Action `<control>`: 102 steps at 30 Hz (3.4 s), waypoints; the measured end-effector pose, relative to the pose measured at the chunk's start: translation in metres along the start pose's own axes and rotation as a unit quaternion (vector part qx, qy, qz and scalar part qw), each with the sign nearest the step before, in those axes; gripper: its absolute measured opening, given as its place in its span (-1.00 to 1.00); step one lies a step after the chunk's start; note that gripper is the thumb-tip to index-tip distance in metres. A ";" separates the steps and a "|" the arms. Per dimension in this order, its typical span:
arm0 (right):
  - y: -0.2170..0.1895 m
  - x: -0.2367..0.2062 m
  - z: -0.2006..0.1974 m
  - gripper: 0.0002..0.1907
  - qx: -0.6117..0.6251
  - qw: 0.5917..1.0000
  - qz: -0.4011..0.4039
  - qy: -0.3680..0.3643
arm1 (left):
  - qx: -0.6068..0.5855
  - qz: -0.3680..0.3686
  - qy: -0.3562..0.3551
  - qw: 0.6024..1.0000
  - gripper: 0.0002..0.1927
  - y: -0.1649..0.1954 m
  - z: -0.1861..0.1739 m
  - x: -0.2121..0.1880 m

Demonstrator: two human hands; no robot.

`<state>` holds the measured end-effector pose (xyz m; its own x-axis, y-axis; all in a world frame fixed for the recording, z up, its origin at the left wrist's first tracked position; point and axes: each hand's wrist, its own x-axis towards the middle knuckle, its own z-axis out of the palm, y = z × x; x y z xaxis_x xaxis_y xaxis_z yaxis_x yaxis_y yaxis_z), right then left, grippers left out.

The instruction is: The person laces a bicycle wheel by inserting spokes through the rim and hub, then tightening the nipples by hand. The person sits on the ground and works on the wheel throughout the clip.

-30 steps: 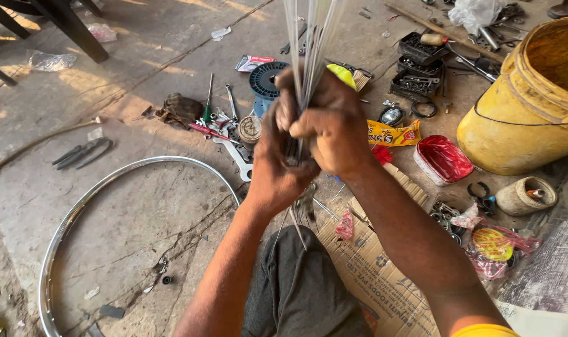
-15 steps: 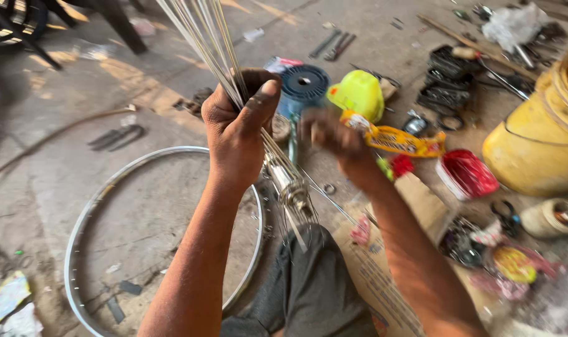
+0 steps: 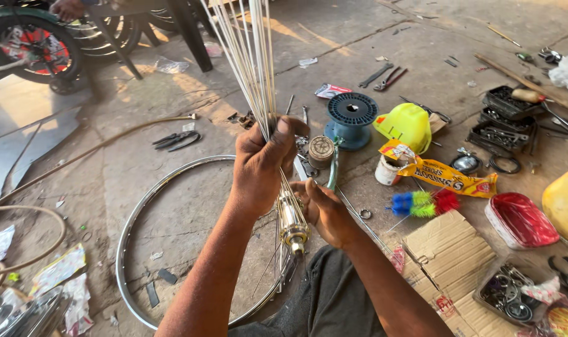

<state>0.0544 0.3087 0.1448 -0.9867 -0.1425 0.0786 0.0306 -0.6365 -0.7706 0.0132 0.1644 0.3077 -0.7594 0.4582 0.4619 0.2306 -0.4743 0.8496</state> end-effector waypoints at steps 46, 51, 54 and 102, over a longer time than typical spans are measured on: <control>0.072 -0.102 0.034 -0.74 -0.343 0.938 0.045 0.005 | 0.230 0.229 0.266 0.908 -0.64 0.012 -0.045 -0.049; 0.046 -0.106 0.041 -0.63 -0.522 0.842 0.125 -0.054 | 0.235 0.204 0.312 0.898 -0.66 -0.006 -0.071 -0.051; 0.034 -0.104 0.026 -0.67 -0.642 0.763 0.047 -0.053 | 0.246 0.218 0.330 0.885 -0.68 -0.021 -0.096 -0.054; 0.091 -0.123 -0.060 -0.36 -0.604 0.773 0.197 0.005 | -0.194 -0.058 0.495 0.845 -0.66 -0.037 -0.188 -0.180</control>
<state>0.1691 0.3141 0.0274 -0.9404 -0.1351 -0.3121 0.1631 0.6263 -0.7623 0.0270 -0.0425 0.1454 -0.9439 -0.2446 -0.2217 0.0493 -0.7684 0.6380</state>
